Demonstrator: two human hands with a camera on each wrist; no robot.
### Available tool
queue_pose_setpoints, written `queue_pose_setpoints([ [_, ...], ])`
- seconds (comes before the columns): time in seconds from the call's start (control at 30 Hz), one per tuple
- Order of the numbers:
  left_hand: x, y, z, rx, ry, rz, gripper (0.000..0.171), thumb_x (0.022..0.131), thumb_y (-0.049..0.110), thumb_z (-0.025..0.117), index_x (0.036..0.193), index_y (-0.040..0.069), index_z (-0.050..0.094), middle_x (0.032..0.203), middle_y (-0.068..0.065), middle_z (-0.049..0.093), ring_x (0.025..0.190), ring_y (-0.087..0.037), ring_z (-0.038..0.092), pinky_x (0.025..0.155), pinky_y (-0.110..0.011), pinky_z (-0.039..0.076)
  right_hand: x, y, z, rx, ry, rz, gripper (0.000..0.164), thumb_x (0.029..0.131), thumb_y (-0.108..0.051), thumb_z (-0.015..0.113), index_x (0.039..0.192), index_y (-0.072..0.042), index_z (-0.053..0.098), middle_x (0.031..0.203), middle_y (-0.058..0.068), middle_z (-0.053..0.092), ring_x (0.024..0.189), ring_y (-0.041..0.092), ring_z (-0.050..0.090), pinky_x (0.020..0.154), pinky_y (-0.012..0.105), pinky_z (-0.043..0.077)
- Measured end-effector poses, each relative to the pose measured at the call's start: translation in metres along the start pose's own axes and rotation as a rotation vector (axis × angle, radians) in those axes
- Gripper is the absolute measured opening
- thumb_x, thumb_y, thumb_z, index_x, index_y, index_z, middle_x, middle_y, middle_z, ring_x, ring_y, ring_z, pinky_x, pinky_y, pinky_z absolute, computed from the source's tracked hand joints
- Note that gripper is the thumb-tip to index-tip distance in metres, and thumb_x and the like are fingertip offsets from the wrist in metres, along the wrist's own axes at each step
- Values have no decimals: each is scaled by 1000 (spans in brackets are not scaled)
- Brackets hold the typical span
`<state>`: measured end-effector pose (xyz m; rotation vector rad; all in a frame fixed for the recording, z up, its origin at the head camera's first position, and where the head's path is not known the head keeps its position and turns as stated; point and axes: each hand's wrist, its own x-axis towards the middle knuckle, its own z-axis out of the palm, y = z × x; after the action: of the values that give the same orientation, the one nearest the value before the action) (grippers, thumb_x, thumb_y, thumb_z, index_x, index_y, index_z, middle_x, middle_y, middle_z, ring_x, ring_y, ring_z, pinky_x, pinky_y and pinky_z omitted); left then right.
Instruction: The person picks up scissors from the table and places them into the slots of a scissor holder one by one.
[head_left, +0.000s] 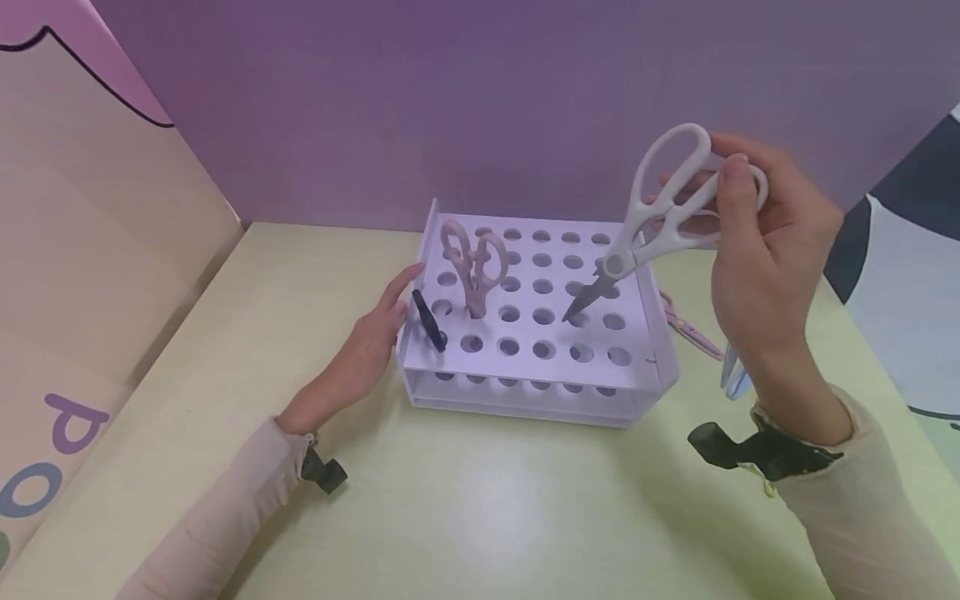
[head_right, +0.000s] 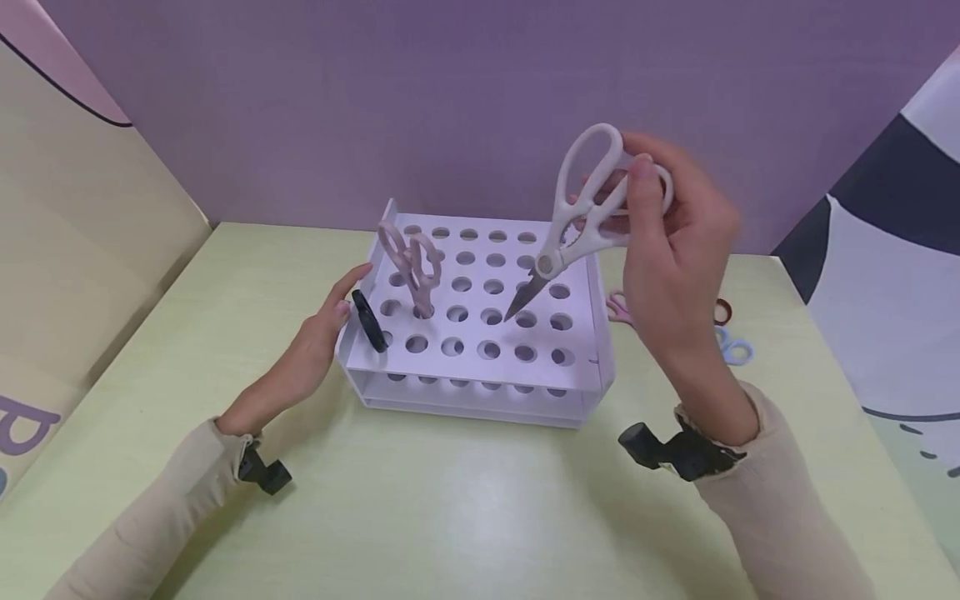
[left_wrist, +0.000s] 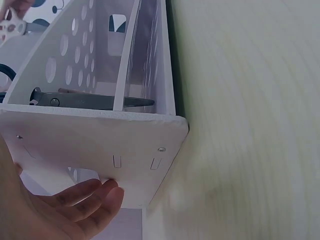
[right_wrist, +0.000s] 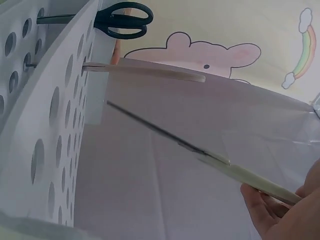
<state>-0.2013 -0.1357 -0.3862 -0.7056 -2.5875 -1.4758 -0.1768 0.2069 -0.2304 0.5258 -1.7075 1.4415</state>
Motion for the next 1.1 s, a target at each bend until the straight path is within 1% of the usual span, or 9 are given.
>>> queue_pose_setpoints([
  [0.13,0,-2,-1,-4,-3,-5,47,109,44,22,156,45,20,143,-8,55,109,-23,65,89,-46,53,7,10,6,-52,-83,-3,24,102,-8,53,117,2,71,97,13,74,80,15,72,72,20,55],
  [0.27,-1,-2,-1,1,6,-14,46,109,44,22,156,46,21,141,-9,56,107,-24,66,88,-47,53,16,20,17,-41,-154,41,25,102,-10,54,118,1,71,96,9,73,79,17,71,73,20,56],
  [0.4,-2,-2,-1,-5,10,-22,46,110,43,22,155,46,21,142,-9,55,108,-24,66,88,-48,53,25,28,28,80,-214,166,25,101,-12,58,118,1,70,96,11,72,82,20,70,75,21,56],
  [0.47,-3,-2,0,-2,14,-22,46,110,42,22,156,46,21,142,-9,55,107,-25,66,88,-48,53,29,31,33,157,-223,243,25,100,-12,61,118,1,70,97,12,71,82,21,70,76,21,56],
  [0.5,-3,-3,0,-2,14,-22,46,110,42,22,156,45,21,142,-9,55,107,-25,66,88,-48,53,31,32,36,192,-227,265,25,99,-12,61,118,2,70,97,14,70,81,22,70,76,22,56],
  [0.63,-4,-3,1,-7,12,-18,47,110,43,22,156,44,21,144,-9,53,109,-25,65,89,-48,53,39,37,49,232,-237,296,24,99,-11,60,117,3,70,94,15,69,78,23,69,73,23,57],
  [0.83,-4,-3,1,-13,13,-15,46,110,39,23,156,45,22,145,-7,53,109,-24,66,89,-47,54,51,45,72,120,-235,240,22,101,-9,56,110,5,71,85,7,71,73,16,70,67,21,56],
  [0.93,-4,-4,2,-15,10,-19,46,110,38,22,156,45,21,146,-7,52,110,-24,65,89,-47,54,54,49,84,38,-254,207,24,102,-11,55,111,6,70,84,4,69,73,14,69,68,21,56],
  [1.1,-2,-4,4,-22,7,-15,46,110,42,22,156,45,21,143,-8,55,107,-24,67,88,-46,54,58,54,99,-66,-293,174,26,103,-14,53,112,4,70,89,9,67,73,13,68,68,21,56],
])
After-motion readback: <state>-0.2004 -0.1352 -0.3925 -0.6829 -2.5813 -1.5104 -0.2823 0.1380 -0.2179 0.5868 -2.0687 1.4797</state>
